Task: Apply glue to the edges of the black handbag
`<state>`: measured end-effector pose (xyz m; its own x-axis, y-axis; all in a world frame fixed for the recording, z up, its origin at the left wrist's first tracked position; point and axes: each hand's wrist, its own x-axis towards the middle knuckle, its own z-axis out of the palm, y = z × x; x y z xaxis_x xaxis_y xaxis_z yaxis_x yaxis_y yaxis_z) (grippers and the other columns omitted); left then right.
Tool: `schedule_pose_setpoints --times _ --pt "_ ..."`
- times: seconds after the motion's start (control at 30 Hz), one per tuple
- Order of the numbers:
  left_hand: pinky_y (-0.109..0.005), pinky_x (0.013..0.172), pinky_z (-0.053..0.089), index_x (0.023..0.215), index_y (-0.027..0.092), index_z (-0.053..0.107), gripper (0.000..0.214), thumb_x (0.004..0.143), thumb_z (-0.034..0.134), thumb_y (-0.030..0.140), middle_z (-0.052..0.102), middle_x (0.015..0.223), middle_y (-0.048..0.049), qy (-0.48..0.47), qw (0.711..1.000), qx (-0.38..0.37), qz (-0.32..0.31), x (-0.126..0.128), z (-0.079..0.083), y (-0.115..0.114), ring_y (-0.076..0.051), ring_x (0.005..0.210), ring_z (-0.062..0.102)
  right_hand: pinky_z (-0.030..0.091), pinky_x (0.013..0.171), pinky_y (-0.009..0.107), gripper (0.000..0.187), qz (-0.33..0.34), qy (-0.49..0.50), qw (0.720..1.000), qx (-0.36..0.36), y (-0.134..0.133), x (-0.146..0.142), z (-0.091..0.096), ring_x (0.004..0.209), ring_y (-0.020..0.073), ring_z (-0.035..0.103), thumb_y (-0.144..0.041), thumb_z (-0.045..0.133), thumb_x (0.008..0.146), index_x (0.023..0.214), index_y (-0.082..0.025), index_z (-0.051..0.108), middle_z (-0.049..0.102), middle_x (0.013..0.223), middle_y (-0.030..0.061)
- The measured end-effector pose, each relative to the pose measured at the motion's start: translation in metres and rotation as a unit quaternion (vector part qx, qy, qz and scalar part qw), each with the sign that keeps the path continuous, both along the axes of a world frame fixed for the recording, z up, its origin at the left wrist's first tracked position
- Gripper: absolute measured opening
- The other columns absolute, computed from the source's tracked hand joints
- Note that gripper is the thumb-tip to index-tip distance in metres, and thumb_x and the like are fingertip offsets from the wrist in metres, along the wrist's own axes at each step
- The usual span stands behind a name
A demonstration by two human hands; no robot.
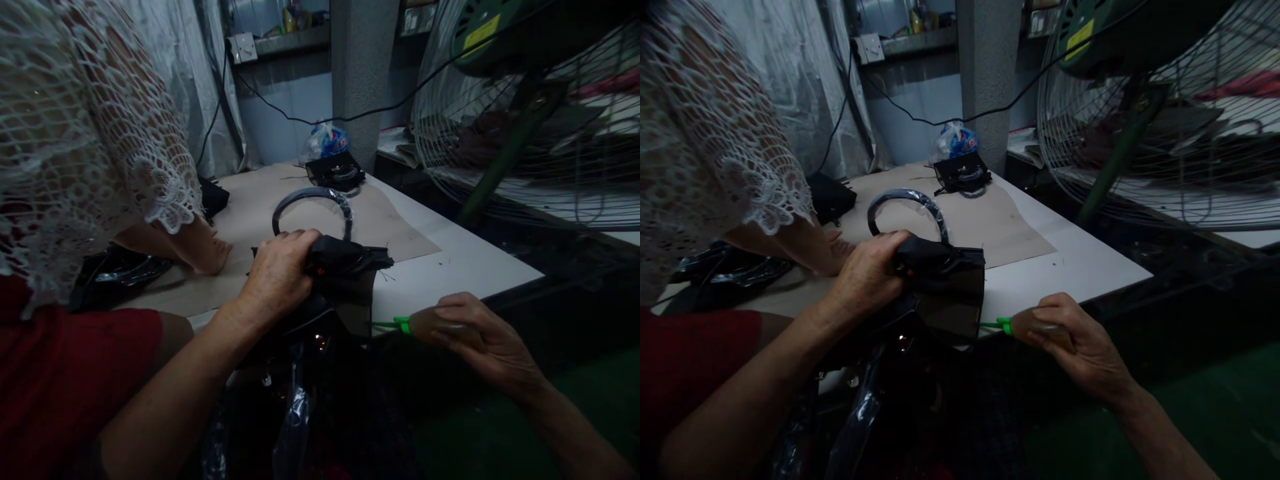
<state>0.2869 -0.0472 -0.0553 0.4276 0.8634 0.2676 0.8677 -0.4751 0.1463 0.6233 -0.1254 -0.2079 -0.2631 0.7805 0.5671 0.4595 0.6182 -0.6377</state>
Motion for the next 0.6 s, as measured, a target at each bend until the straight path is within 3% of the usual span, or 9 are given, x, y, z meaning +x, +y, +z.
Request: schedule_pose_setpoints --times 0.13,0.27,0.4,0.6 --pt "-0.037 0.081 0.052 0.107 0.02 0.067 0.042 0.073 0.06 -0.005 0.073 0.102 -0.0058 -0.014 1.0 -0.003 -0.01 -0.002 0.002 -0.008 -0.028 0.097 0.068 0.062 0.07 0.028 0.018 0.026 -0.021 0.999 0.009 -0.005 -0.002 0.003 0.094 0.0211 0.068 -0.036 0.063 0.107 0.124 -0.031 0.063 0.062 0.111 0.0064" --pt "-0.037 0.082 0.052 0.105 0.02 0.066 0.045 0.07 0.06 -0.006 0.073 0.1 -0.005 -0.019 1.0 -0.002 -0.014 -0.002 0.004 -0.014 -0.028 0.096 0.068 0.062 0.075 0.03 0.02 -0.021 -0.016 0.999 0.03 -0.006 -0.007 0.003 0.098 0.0222 0.067 -0.035 0.066 0.105 0.124 -0.03 0.062 0.062 0.112 0.0072" --pt "-0.036 0.081 0.051 0.101 0.02 0.066 0.042 0.07 0.059 -0.007 0.073 0.1 -0.0048 -0.021 1.0 -0.008 -0.011 0.0 0.005 -0.015 -0.027 0.096 0.068 0.062 0.072 0.028 0.017 0.013 -0.021 1.0 0.01 -0.003 -0.01 0.004 0.097 0.0216 0.067 -0.036 0.063 0.107 0.122 -0.029 0.062 0.062 0.111 0.0071" --pt "-0.036 0.078 0.049 0.099 0.019 0.065 0.041 0.068 0.057 -0.006 0.072 0.098 -0.005 -0.033 0.999 0.005 -0.026 -0.003 0.001 -0.014 -0.027 0.095 0.067 0.061 0.075 0.03 0.016 -0.007 -0.024 1.0 0.014 -0.001 -0.007 0.008 0.095 0.0217 0.068 -0.034 0.066 0.105 0.119 -0.029 0.064 0.063 0.109 0.0066"
